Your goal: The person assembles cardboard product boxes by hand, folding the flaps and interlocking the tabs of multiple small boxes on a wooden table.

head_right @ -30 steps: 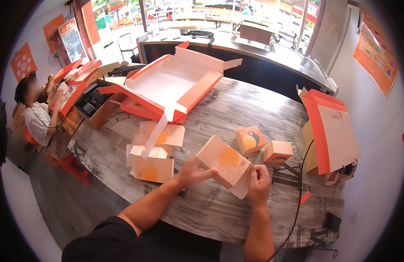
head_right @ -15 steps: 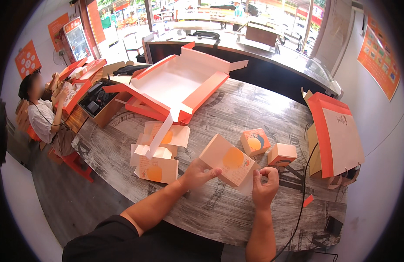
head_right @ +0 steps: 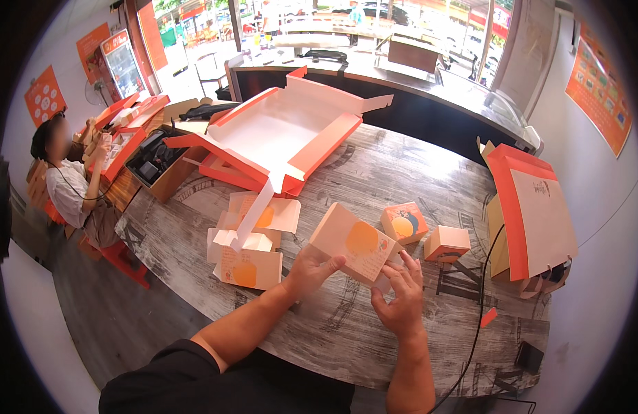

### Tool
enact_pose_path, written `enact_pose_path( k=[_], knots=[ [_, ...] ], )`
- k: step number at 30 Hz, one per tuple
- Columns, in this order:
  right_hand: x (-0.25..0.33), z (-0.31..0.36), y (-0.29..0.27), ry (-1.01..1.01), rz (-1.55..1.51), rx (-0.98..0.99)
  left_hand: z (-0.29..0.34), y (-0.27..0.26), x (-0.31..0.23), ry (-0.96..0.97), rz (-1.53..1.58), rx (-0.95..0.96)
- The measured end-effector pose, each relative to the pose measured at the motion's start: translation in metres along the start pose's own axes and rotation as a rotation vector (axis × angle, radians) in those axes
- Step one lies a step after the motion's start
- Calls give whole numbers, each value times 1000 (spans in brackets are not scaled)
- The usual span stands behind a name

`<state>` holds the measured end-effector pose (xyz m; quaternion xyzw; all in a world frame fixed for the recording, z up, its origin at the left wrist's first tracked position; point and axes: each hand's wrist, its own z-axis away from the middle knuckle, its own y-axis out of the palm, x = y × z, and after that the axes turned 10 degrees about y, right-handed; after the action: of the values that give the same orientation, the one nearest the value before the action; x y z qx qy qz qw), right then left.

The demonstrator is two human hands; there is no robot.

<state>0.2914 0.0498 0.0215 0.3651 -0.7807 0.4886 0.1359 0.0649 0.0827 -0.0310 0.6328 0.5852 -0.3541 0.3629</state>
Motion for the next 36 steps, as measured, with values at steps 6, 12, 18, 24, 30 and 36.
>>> enact_pose_path(
  k=[6, 12, 18, 24, 30, 36],
  knots=[
    [-12, 5, 4, 108, -84, 30, -2, -3, 2, 110, -79, 33],
    [-12, 9, 18, 178, -201, -20, -9, -3, -10, 303, -221, 37],
    [-10, 11, 15, 269, -231, 109, -7, 1, -17, 230, -177, 14],
    [-6, 15, 22, 387, -463, 8, -1, 6, -10, 56, -57, -70],
    [-6, 0, 8, 69, -102, -357, -5, 3, -38, -96, -311, 71],
    [-20, 8, 3, 370, -427, 4, -2, 7, -27, 127, -261, 181]
  ],
)
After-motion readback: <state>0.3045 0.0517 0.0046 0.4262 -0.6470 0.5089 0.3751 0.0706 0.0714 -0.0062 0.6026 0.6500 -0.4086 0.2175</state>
